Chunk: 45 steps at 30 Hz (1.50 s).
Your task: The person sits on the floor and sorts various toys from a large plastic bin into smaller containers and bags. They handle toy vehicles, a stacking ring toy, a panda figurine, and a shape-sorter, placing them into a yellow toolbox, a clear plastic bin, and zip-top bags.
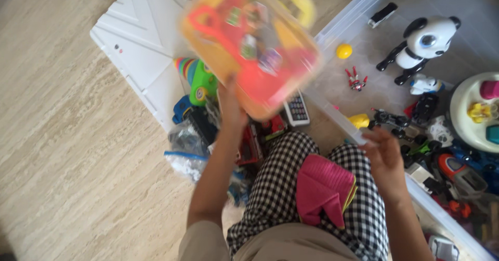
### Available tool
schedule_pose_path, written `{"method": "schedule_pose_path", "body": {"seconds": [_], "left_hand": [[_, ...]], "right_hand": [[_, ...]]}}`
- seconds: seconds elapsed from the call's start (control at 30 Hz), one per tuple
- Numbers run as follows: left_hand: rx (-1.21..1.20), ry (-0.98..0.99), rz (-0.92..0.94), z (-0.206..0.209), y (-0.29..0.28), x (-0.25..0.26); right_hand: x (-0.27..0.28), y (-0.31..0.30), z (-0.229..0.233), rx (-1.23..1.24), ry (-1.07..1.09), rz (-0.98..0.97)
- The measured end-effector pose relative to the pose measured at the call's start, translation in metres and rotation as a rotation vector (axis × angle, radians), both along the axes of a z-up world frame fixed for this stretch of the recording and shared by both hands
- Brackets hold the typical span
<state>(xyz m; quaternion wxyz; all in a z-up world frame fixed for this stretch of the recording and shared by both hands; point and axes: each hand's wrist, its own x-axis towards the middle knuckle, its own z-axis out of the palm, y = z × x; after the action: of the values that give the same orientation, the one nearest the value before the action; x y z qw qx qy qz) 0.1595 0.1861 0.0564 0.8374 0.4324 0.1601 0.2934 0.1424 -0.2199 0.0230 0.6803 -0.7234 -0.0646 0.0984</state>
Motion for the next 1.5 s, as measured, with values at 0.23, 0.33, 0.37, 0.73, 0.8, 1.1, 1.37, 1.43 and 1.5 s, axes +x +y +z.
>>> {"method": "schedule_pose_path", "body": {"seconds": [0.23,0.33,0.37,0.73,0.8,1.1,1.37,1.43,1.5], "left_hand": [[-0.04,0.044,0.086,-0.044,0.093,0.133],[-0.121,0.215,0.139,-0.082,0.105,0.172],[-0.184,0.389,0.2,-0.096,0.107,0.185],[-0.116,0.523,0.266,-0.228,0.095,0.251],[-0.031,0.634,0.247,-0.24,0.089,0.251],[0.124,0.633,0.203,-0.27,0.084,0.243],[0.127,0.927,0.14,-0.272,0.093,0.238],[0.064,0.949,0.124,-0.277,0.093,0.233],[-0.066,0.952,0.074,-0.28,0.094,0.233]], "right_hand": [[0.028,-0.014,-0.006,-0.143,0.179,-0.015],[0.062,-0.02,-0.01,-0.207,0.106,-0.006],[0.073,-0.021,-0.015,-0.268,0.114,0.0],[0.216,0.017,-0.162,-0.83,0.019,0.136],[0.235,0.028,-0.178,-0.794,-0.168,0.09],[0.252,0.08,-0.223,-1.052,-0.354,0.13],[0.315,0.098,-0.226,-0.825,-0.406,-0.09],[0.329,0.107,-0.218,-0.694,-0.53,-0.061],[0.339,0.118,-0.209,-0.759,-0.6,0.09]]}}
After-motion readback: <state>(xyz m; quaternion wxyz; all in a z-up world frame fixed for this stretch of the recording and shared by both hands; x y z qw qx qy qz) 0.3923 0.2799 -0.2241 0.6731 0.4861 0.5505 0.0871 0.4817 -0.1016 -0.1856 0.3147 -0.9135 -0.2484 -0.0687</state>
